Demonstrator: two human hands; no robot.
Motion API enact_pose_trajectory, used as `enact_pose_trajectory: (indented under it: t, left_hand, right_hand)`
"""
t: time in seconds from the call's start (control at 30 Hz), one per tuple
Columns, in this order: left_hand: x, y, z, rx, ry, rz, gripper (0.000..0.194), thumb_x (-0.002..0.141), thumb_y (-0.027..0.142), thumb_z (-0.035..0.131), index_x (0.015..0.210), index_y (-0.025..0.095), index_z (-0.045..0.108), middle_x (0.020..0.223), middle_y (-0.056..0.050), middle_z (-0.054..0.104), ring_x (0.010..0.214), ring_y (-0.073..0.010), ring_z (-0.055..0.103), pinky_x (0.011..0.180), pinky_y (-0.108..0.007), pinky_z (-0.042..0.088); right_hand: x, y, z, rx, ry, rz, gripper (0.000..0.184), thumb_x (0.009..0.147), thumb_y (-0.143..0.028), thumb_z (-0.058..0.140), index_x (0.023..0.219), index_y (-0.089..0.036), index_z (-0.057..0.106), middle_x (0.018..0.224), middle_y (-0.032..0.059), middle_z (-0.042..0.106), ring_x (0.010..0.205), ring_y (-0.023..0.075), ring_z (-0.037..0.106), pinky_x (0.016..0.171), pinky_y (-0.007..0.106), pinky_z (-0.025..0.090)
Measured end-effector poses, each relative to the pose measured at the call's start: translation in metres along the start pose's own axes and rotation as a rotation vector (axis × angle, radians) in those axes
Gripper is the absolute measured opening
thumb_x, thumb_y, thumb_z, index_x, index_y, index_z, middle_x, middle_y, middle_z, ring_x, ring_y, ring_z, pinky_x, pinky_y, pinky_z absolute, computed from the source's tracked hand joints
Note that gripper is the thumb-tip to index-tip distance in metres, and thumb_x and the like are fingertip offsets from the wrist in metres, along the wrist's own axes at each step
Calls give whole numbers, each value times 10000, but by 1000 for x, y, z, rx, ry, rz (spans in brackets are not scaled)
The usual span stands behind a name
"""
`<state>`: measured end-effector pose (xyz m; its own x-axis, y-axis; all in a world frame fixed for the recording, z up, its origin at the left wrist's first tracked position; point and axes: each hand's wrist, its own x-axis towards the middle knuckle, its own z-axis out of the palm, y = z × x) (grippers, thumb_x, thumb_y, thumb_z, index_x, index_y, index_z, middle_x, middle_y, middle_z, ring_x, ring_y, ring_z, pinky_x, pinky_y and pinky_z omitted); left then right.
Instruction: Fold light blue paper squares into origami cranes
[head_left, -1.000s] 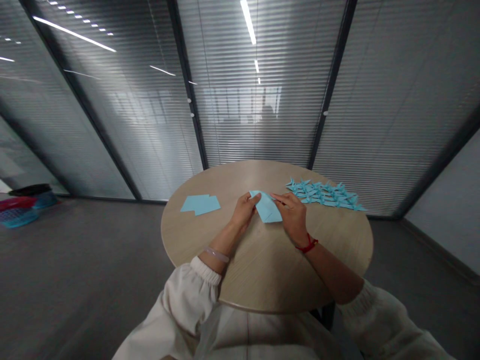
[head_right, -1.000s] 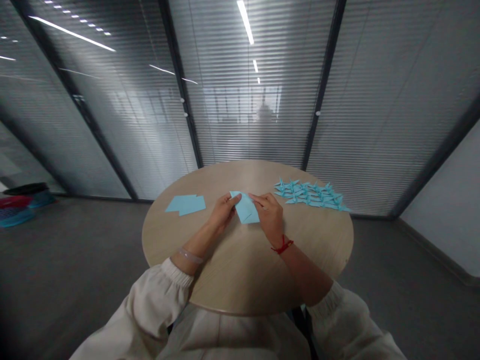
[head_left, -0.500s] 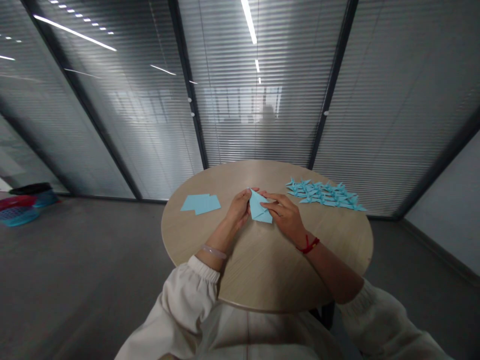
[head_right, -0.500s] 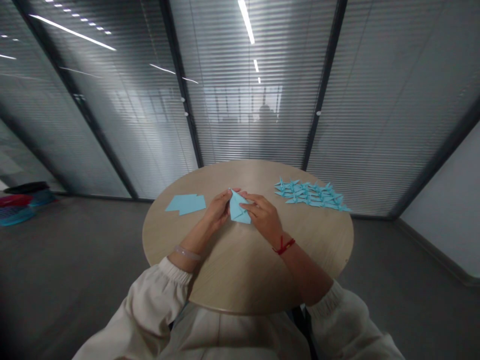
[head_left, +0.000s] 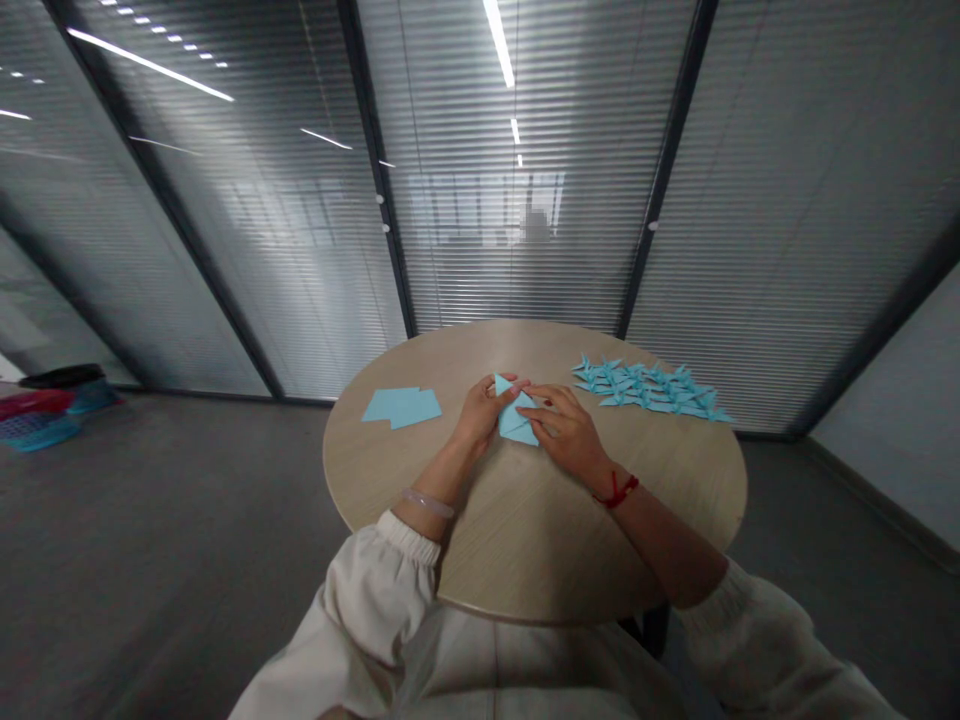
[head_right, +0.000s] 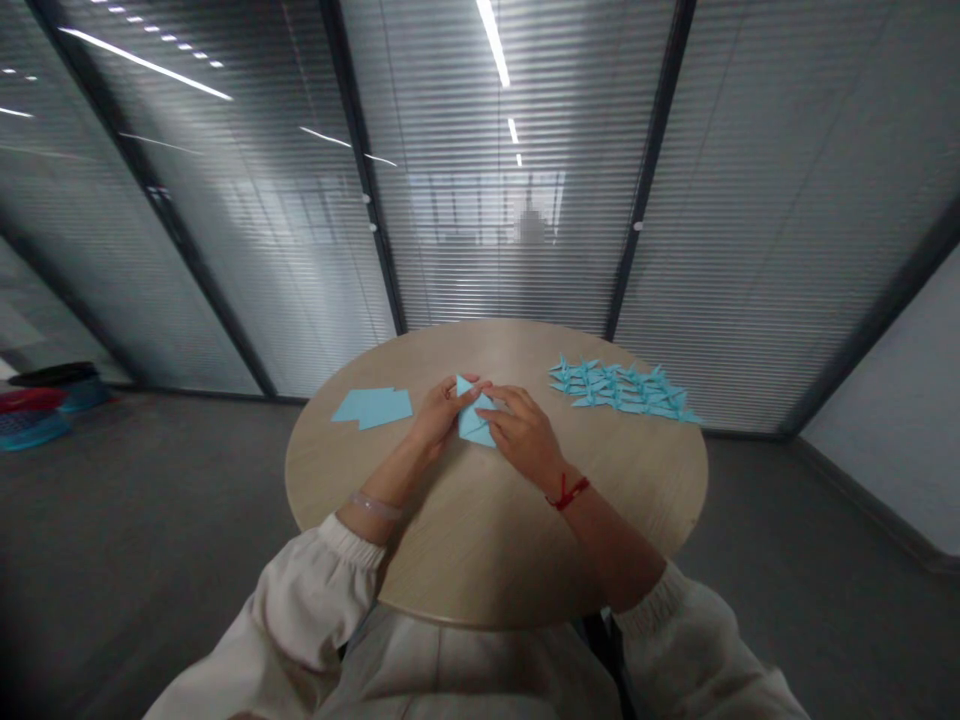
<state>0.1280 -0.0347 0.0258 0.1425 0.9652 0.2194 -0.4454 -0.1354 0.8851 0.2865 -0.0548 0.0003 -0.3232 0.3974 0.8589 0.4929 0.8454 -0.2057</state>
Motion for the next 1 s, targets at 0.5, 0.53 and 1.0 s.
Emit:
enact_pose_trajectory:
  t: [0.5, 0.53, 1.0]
  left_hand:
    - [-2, -10, -3, 134, -144, 1, 501, 628, 297, 837, 1040, 136, 602, 996, -141, 731, 947, -244, 692, 898, -409, 503]
    - [-2, -10, -3, 128, -142, -4, 508, 626, 293, 838, 1047, 136, 600, 1002, -144, 730, 947, -246, 692, 893, -411, 505]
    - [-4, -12, 0, 97, -135, -31, 477, 662, 229, 821, 1074, 141, 595, 1008, -139, 728, 916, -236, 698, 865, -400, 525]
  right_hand:
    - [-4, 15, 11, 577, -160, 696, 419, 785, -568, 594, 717, -158, 642, 707, 15, 608, 673, 151, 519, 636, 266, 405]
    - [-4, 16, 11, 572, -158, 702, 417, 777, -565, 603, 702, -157, 645, 695, 12, 601, 661, 148, 510, 628, 265, 398]
    - [-11, 24, 16, 576, -138, 783, 349, 701, -501, 690, 675, -153, 708, 650, -3, 610, 638, 137, 509, 612, 259, 382]
